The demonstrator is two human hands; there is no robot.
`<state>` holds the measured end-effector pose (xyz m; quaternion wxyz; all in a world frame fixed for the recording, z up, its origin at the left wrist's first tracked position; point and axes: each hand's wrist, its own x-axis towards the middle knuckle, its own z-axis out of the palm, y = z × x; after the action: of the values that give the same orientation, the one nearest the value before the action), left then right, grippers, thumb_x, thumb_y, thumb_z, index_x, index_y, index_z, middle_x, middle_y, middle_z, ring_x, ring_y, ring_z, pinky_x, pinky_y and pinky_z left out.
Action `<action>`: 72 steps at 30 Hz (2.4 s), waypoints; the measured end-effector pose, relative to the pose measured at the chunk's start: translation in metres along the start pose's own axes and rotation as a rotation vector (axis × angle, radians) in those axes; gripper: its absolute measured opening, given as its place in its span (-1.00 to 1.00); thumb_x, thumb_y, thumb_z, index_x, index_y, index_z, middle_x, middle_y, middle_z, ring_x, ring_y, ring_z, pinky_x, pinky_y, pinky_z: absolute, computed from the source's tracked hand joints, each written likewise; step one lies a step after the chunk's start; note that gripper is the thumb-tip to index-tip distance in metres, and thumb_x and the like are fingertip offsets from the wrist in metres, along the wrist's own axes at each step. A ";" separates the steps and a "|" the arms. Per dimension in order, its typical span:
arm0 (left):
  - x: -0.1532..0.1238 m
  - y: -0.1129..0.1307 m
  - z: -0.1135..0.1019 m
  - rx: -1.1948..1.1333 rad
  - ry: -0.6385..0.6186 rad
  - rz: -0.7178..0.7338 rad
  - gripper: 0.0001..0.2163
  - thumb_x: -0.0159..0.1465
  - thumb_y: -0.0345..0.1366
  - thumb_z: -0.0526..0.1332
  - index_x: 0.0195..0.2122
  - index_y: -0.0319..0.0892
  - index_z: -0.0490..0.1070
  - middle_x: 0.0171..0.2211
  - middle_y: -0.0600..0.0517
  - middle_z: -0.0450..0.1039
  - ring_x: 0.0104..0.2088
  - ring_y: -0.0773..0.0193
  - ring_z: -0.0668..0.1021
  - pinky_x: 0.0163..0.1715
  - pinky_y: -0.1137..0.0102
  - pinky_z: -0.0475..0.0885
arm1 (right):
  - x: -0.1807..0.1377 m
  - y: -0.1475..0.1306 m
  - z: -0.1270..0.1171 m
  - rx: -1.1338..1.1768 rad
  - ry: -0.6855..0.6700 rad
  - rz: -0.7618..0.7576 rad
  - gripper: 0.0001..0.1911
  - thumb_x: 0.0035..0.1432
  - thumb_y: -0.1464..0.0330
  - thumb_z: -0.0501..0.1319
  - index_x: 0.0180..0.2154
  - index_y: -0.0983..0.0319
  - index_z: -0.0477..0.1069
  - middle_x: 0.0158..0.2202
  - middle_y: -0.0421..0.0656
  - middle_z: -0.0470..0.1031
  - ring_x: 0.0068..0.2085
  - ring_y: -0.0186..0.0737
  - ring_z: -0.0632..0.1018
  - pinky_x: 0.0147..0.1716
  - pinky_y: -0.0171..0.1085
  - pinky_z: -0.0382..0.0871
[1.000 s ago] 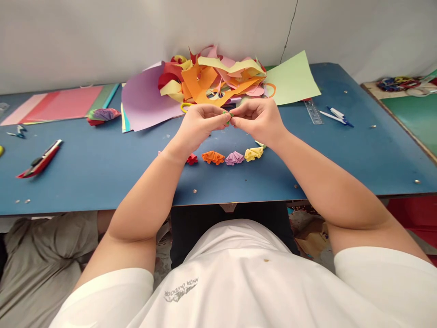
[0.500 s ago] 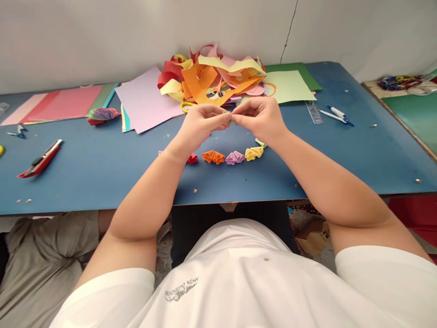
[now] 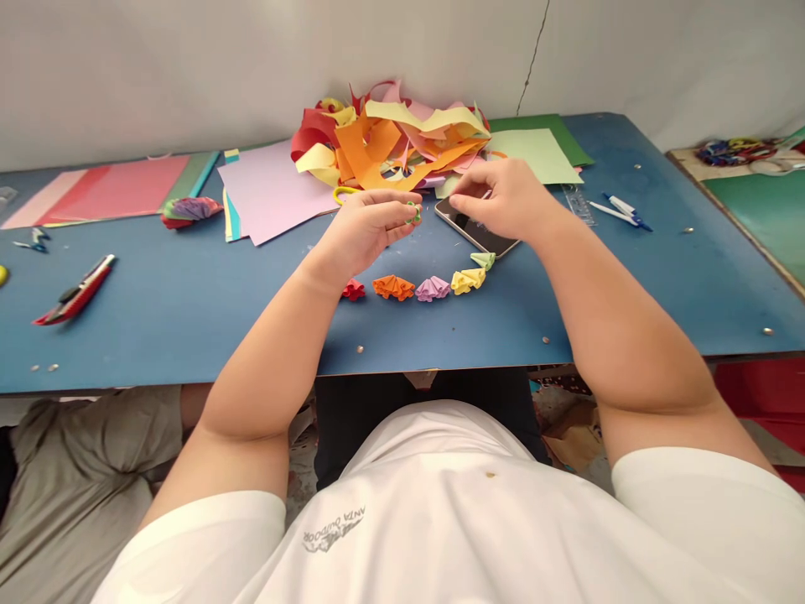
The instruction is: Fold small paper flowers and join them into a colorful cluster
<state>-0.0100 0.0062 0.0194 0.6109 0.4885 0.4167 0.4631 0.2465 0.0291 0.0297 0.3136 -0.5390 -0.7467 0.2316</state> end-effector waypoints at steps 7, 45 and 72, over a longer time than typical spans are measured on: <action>0.001 0.001 -0.001 -0.012 0.025 0.024 -0.77 0.16 -0.37 0.77 -0.20 -0.14 0.84 -0.17 0.03 0.79 -0.14 0.38 0.76 0.17 0.38 0.75 | 0.011 0.015 -0.047 -0.320 -0.123 0.482 -0.82 0.56 0.29 0.62 -0.08 0.12 0.66 0.22 0.11 0.87 0.23 0.33 0.86 0.38 0.21 0.74; 0.001 0.003 0.005 0.136 0.154 -0.010 -0.70 0.17 -0.50 0.73 -0.20 -0.13 0.70 -0.13 0.04 0.77 -0.16 0.34 0.75 0.10 0.30 0.73 | 0.007 0.013 -0.048 -0.411 -0.376 0.574 -0.77 0.61 0.26 0.63 -0.02 0.20 0.66 0.09 0.03 0.80 -0.20 -0.13 0.73 0.02 0.02 0.53; 0.001 0.003 -0.002 0.234 0.153 -0.043 -0.71 0.09 -0.56 0.65 -0.29 -0.09 0.65 -0.28 0.04 0.66 -0.17 0.23 0.68 0.11 0.20 0.70 | 0.003 0.000 0.007 -0.506 -0.080 0.461 -0.11 0.82 -0.24 0.18 0.65 0.36 0.48 0.50 0.44 0.69 0.52 0.65 0.72 0.40 0.28 0.69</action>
<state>-0.0120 0.0077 0.0217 0.5259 0.5108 0.5235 0.4342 0.2406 0.0321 0.0258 0.0801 -0.7448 -0.6507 0.1248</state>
